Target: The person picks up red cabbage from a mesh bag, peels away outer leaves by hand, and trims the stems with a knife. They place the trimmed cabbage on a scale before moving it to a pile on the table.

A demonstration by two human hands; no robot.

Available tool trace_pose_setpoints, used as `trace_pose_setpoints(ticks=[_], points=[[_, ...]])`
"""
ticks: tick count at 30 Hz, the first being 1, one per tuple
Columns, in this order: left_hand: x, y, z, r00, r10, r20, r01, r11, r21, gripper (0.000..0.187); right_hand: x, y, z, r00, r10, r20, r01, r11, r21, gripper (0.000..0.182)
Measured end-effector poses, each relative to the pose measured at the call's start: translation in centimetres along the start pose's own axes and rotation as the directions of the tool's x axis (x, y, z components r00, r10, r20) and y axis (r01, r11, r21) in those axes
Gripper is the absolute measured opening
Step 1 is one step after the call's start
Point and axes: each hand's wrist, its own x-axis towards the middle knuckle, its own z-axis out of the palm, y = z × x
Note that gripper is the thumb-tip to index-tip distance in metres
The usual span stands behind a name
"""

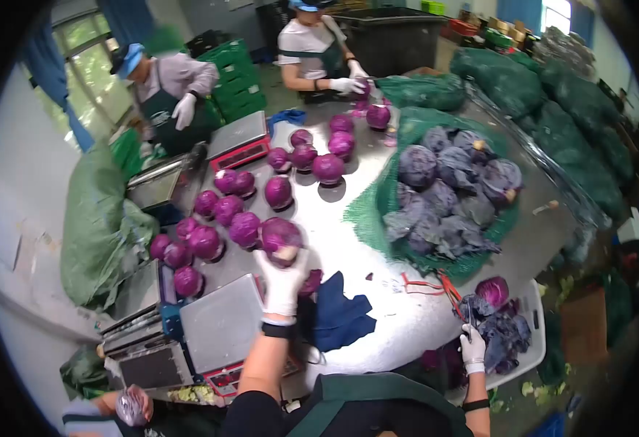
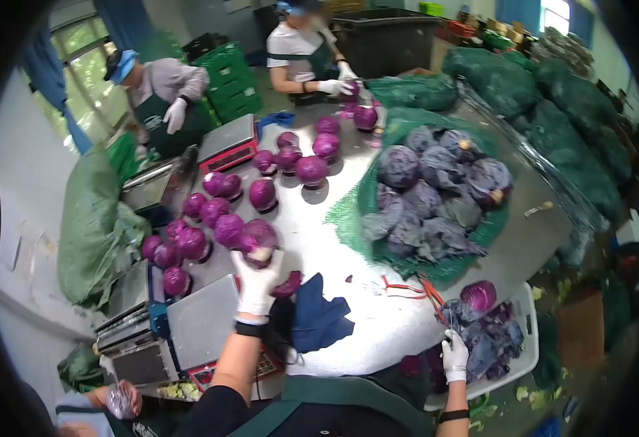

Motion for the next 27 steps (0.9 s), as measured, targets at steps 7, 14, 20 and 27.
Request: trace_pose_setpoints(ticks=[7, 14, 20, 27], points=[[7.4, -0.6, -5.1, 0.806, -0.591, -0.005, 0.116, 0.167, -0.979, 0.073, 2.1, -7.7, -5.5, 0.973, 0.141, -0.180, -0.114, 0.981, 0.154, 0.029], [0.3, 3.6, 9.0, 0.698, -0.373, 0.612, 0.681, 0.611, -0.404, 0.043, 13.8, -18.6, -1.2, 0.863, -0.497, -0.089, 0.465, 0.851, -0.244, 0.060], [-10.6, 4.7, 17.2, 0.314, -0.232, 0.921, 0.567, 0.823, 0.014, 0.035, 21.1, -18.5, 2.7, 0.988, -0.145, 0.044, 0.133, 0.690, -0.712, 0.074], [-12.1, 1.5, 17.9, 0.506, -0.104, 0.856, 0.203, 0.979, 0.000, 0.045, 9.4, -10.5, -0.8, 0.893, -0.446, -0.053, 0.416, 0.867, -0.276, 0.018]])
